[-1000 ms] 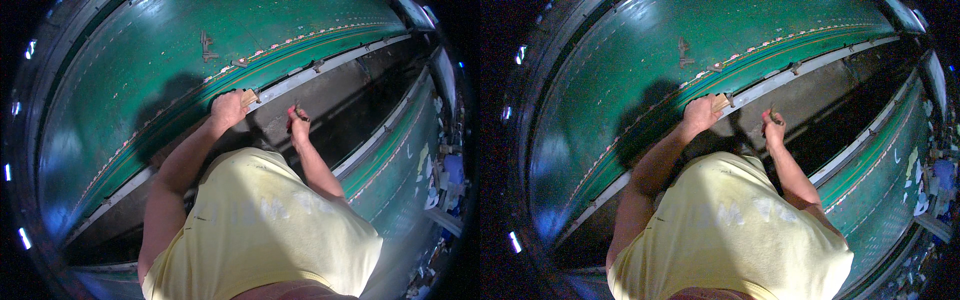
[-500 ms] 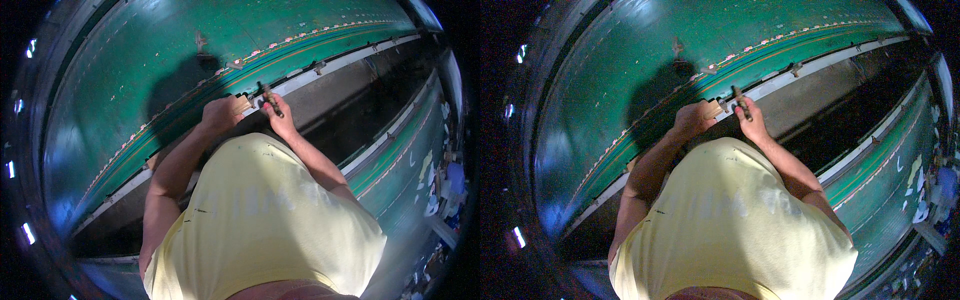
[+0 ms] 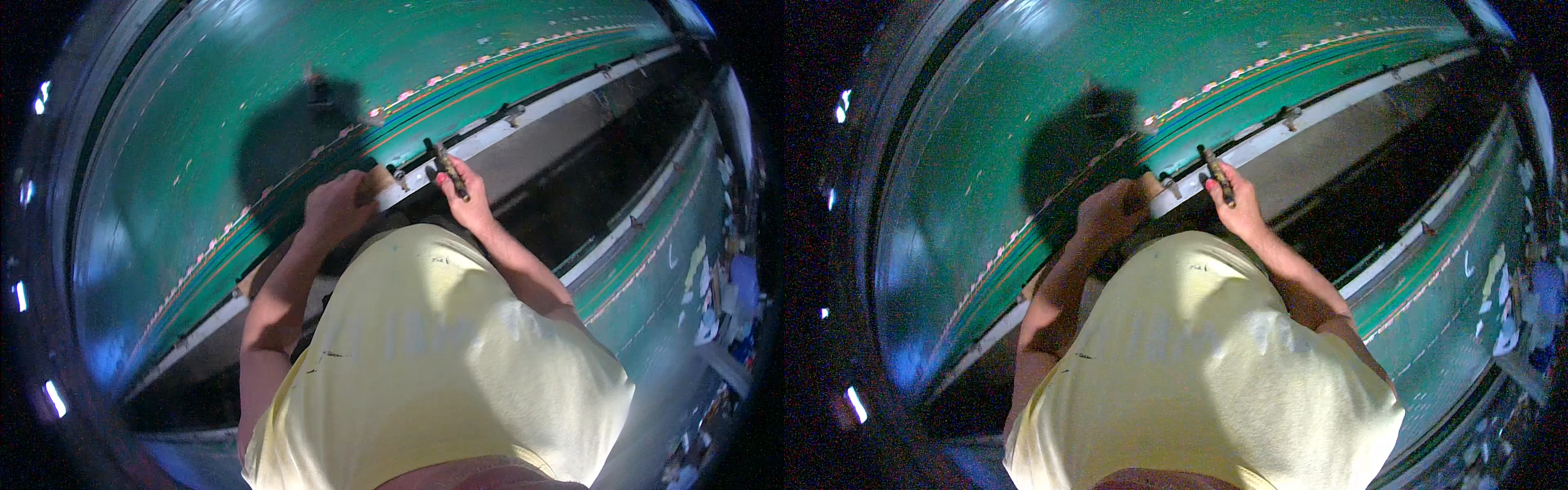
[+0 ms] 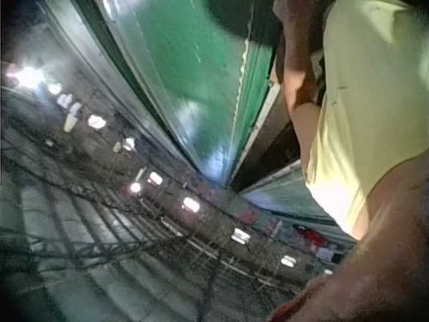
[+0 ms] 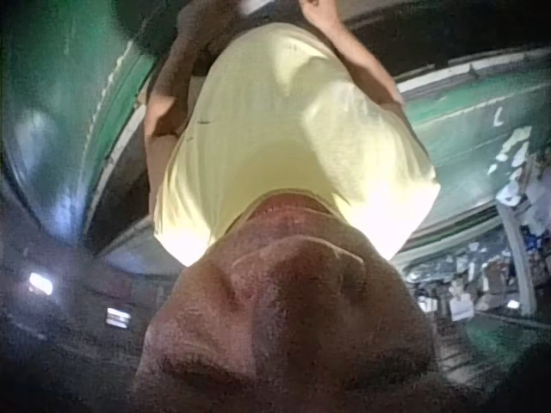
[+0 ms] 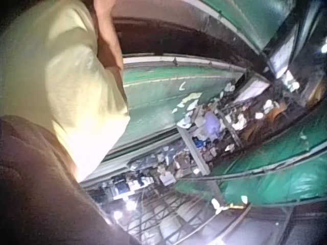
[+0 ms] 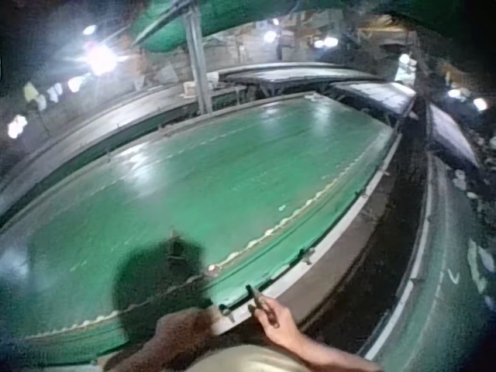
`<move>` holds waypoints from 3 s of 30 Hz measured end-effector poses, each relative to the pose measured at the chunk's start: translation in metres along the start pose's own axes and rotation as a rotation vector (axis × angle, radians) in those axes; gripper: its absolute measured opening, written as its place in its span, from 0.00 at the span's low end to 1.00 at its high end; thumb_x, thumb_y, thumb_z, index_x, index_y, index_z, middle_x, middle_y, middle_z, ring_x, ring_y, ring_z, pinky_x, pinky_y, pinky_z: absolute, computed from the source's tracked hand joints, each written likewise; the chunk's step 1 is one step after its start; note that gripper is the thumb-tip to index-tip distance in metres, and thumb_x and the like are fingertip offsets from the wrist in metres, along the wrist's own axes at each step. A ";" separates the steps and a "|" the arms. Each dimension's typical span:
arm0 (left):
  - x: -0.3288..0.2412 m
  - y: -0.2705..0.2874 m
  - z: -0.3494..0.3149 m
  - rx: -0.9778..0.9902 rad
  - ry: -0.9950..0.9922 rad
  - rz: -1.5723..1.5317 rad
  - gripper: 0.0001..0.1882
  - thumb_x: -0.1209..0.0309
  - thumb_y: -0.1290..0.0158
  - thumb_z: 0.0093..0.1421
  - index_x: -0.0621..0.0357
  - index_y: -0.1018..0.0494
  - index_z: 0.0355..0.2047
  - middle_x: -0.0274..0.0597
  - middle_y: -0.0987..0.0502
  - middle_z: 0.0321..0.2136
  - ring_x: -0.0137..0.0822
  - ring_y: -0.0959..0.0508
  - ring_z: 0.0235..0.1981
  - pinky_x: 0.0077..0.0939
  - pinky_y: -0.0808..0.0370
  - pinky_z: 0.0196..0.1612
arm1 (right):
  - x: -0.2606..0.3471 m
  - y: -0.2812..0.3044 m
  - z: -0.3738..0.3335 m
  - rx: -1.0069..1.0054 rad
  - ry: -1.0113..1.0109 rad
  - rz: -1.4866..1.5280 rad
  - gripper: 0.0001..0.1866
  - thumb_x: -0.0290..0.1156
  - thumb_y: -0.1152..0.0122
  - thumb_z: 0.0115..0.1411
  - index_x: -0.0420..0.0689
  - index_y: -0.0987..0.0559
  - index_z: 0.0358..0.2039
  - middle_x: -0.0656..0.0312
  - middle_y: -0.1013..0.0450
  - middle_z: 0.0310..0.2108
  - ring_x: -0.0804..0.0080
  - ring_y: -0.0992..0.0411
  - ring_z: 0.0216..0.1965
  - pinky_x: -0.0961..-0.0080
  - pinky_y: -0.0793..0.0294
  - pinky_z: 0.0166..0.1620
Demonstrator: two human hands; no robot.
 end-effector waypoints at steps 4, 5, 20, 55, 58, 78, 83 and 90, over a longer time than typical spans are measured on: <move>0.034 0.035 -0.014 -0.063 0.154 0.023 0.29 0.53 0.29 0.60 0.54 0.24 0.55 0.52 0.13 0.45 0.60 0.13 0.49 0.54 0.17 0.49 | -0.005 0.032 -0.019 -0.111 -0.113 -0.018 0.29 0.31 0.38 0.76 0.43 0.28 0.75 0.47 0.20 0.62 0.61 0.20 0.59 0.65 0.24 0.64; 0.043 0.040 -0.018 -0.084 0.135 0.016 0.28 0.54 0.29 0.61 0.54 0.24 0.54 0.52 0.13 0.45 0.59 0.13 0.48 0.53 0.17 0.49 | -0.014 0.042 -0.023 -0.140 -0.185 0.003 0.29 0.31 0.39 0.76 0.44 0.29 0.76 0.49 0.21 0.63 0.62 0.21 0.59 0.65 0.24 0.64; 0.058 0.058 0.015 -0.231 0.021 -0.173 0.22 0.62 0.28 0.63 0.55 0.23 0.53 0.51 0.15 0.39 0.55 0.13 0.41 0.48 0.18 0.44 | -0.108 0.156 0.025 -0.369 -0.615 0.565 0.08 0.22 0.42 0.67 0.49 0.18 0.43 0.67 0.26 0.29 0.78 0.38 0.20 0.75 0.38 0.24; -0.135 0.057 0.128 -0.216 0.088 -0.100 0.25 0.57 0.28 0.62 0.54 0.20 0.55 0.56 0.13 0.39 0.59 0.12 0.39 0.49 0.17 0.40 | -0.016 0.177 0.132 -0.010 0.528 -0.382 0.22 0.32 0.15 0.53 0.48 0.14 0.48 0.51 0.17 0.39 0.48 0.17 0.40 0.57 0.17 0.42; -0.130 0.067 0.128 -0.272 0.073 -0.102 0.28 0.60 0.26 0.59 0.55 0.19 0.57 0.56 0.12 0.45 0.59 0.12 0.45 0.49 0.16 0.46 | -0.003 0.161 0.126 0.132 0.538 -0.378 0.24 0.31 0.13 0.50 0.48 0.14 0.48 0.54 0.21 0.40 0.47 0.19 0.35 0.55 0.18 0.38; -0.188 0.022 0.210 -0.130 -0.062 -0.099 0.27 0.53 0.27 0.59 0.52 0.20 0.53 0.52 0.14 0.42 0.59 0.13 0.46 0.55 0.18 0.47 | -0.065 0.343 0.150 -0.466 -0.079 0.197 0.19 0.22 0.37 0.76 0.42 0.20 0.66 0.65 0.18 0.41 0.81 0.19 0.35 0.81 0.22 0.34; -0.263 -0.019 0.266 0.004 -0.111 -0.149 0.25 0.52 0.29 0.61 0.52 0.20 0.52 0.53 0.14 0.37 0.60 0.13 0.45 0.55 0.18 0.47 | -0.070 0.374 0.175 -0.376 0.045 0.020 0.18 0.21 0.39 0.76 0.43 0.19 0.64 0.61 0.19 0.43 0.75 0.18 0.38 0.75 0.18 0.43; -0.320 -0.075 0.321 0.029 -0.177 -0.122 0.26 0.50 0.31 0.63 0.54 0.21 0.52 0.55 0.13 0.41 0.60 0.14 0.46 0.57 0.18 0.48 | -0.053 0.400 0.209 -0.183 0.238 -0.260 0.17 0.19 0.34 0.69 0.41 0.16 0.57 0.50 0.19 0.44 0.54 0.17 0.45 0.64 0.18 0.51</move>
Point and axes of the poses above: each hand's wrist, its own z-axis towards the middle knuckle, its own y-axis out of the back of the hand, x = y × z, the point moved 10 cm from there along z, towards the middle knuckle
